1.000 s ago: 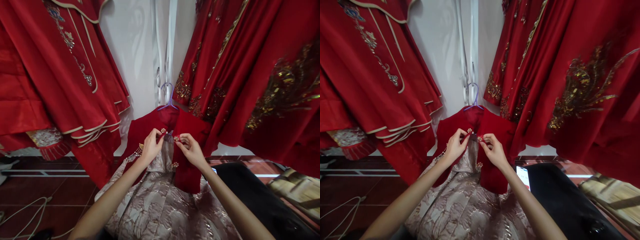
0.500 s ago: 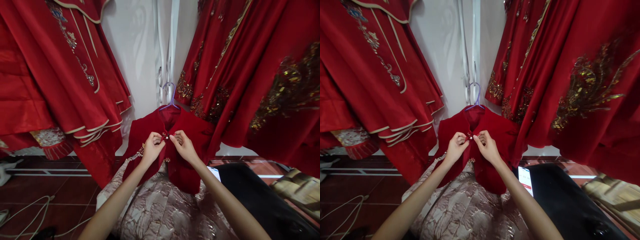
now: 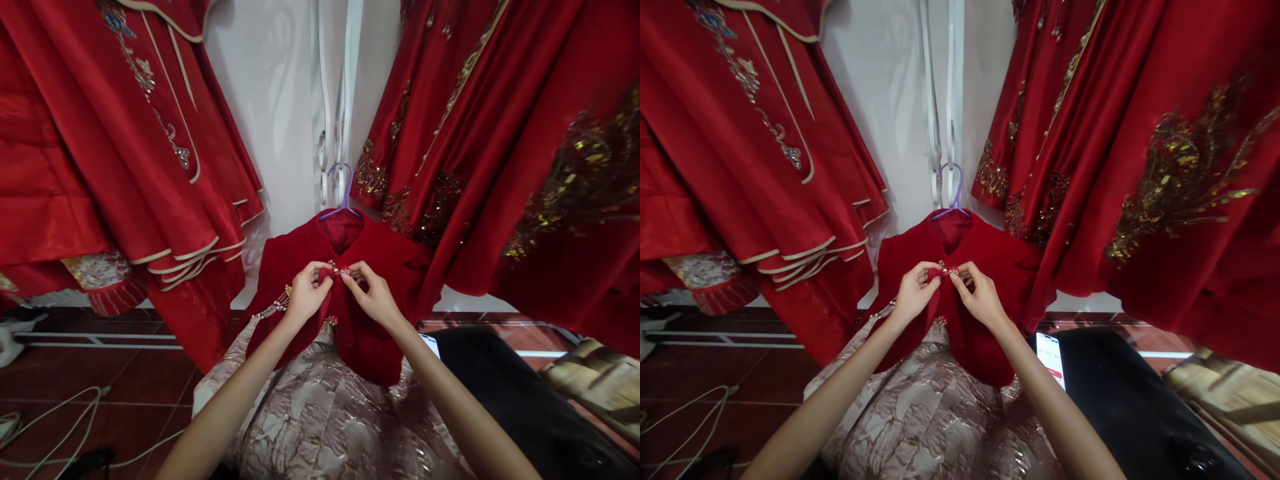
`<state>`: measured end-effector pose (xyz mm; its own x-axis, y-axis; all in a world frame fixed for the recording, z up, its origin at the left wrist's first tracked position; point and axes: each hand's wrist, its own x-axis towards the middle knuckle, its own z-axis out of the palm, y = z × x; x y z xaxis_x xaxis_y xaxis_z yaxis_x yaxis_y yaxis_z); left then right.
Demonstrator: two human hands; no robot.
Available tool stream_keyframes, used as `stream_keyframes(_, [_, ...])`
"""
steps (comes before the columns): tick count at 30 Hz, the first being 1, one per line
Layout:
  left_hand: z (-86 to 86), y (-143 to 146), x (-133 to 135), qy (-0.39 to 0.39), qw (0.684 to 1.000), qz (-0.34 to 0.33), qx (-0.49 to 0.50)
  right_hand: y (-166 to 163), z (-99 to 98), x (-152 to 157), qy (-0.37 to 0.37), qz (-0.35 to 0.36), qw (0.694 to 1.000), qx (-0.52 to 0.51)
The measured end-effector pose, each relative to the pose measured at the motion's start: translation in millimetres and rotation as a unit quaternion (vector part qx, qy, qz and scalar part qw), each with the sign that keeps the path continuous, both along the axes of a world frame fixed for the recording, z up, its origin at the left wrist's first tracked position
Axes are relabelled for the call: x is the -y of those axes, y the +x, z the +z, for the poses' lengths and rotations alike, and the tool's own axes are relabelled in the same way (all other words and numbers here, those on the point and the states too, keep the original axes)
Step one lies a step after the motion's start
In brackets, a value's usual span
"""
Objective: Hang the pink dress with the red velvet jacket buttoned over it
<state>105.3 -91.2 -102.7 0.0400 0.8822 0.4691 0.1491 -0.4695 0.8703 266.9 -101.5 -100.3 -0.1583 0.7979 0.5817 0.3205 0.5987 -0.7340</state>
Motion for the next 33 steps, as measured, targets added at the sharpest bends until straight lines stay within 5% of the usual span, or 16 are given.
stream_keyframes(16, [48.1,-4.3,-4.1,0.145,0.941,-0.018,-0.306,8.4,10.5,-7.4,0.02,0.001,0.998,0.061])
stream_keyframes(33, [56.1,-2.5,-10.4,0.166,0.895,-0.024,-0.413,19.8,12.0,-10.7,-0.018,0.022,0.999,0.031])
